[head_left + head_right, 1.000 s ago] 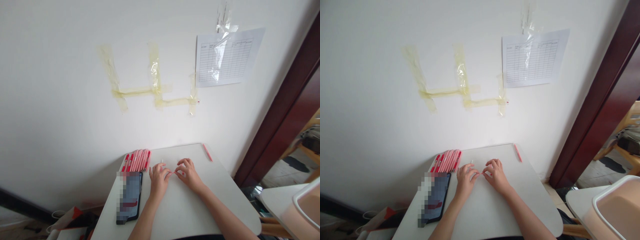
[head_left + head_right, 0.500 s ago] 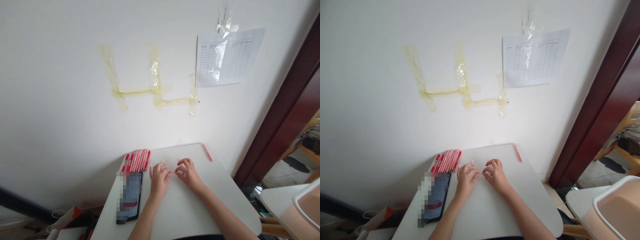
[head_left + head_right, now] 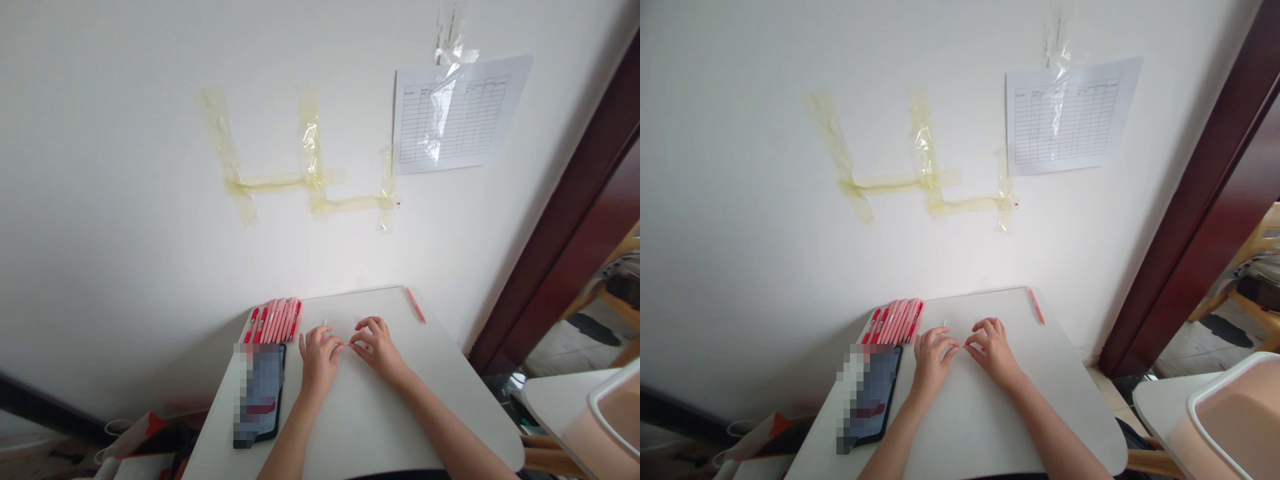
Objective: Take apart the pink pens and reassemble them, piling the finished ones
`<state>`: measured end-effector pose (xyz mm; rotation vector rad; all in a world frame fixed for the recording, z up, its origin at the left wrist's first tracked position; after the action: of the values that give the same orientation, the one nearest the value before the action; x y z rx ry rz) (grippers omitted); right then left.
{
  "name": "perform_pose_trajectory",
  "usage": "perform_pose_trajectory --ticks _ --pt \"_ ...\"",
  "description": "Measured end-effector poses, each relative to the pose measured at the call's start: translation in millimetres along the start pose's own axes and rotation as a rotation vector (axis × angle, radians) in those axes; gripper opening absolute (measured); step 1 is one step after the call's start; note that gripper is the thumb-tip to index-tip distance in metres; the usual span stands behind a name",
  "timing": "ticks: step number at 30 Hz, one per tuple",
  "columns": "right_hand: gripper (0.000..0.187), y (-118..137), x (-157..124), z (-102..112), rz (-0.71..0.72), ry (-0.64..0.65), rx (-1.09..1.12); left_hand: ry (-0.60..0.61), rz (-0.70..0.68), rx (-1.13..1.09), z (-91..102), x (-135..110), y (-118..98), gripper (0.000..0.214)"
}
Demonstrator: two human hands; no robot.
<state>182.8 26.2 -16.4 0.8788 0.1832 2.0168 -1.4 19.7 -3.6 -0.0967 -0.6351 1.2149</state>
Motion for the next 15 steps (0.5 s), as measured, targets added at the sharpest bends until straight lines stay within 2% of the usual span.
perform_pose_trajectory --ticks 6,15 --pt "0.023 -1.7 0.4 3.4 -0.030 -0.028 -0.003 -0.022 0.025 -0.033 0.0 0.1 0.4 0.012" --pt "0.024 -26.2 -4.4 16.1 -0.142 -0.076 -0.040 -0.050 0.016 -0.029 3.7 1.0 -0.9 0.011"
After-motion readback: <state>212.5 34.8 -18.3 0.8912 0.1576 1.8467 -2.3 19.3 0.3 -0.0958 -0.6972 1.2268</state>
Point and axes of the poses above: each hand's wrist, its own x-axis towards the middle knuckle, its own z-axis out of the back of the hand, y = z × x, the point moved 2 cm from there along x, towards the middle knuckle, and after that the axes turned 8 degrees about y, right-handed, at the moved point
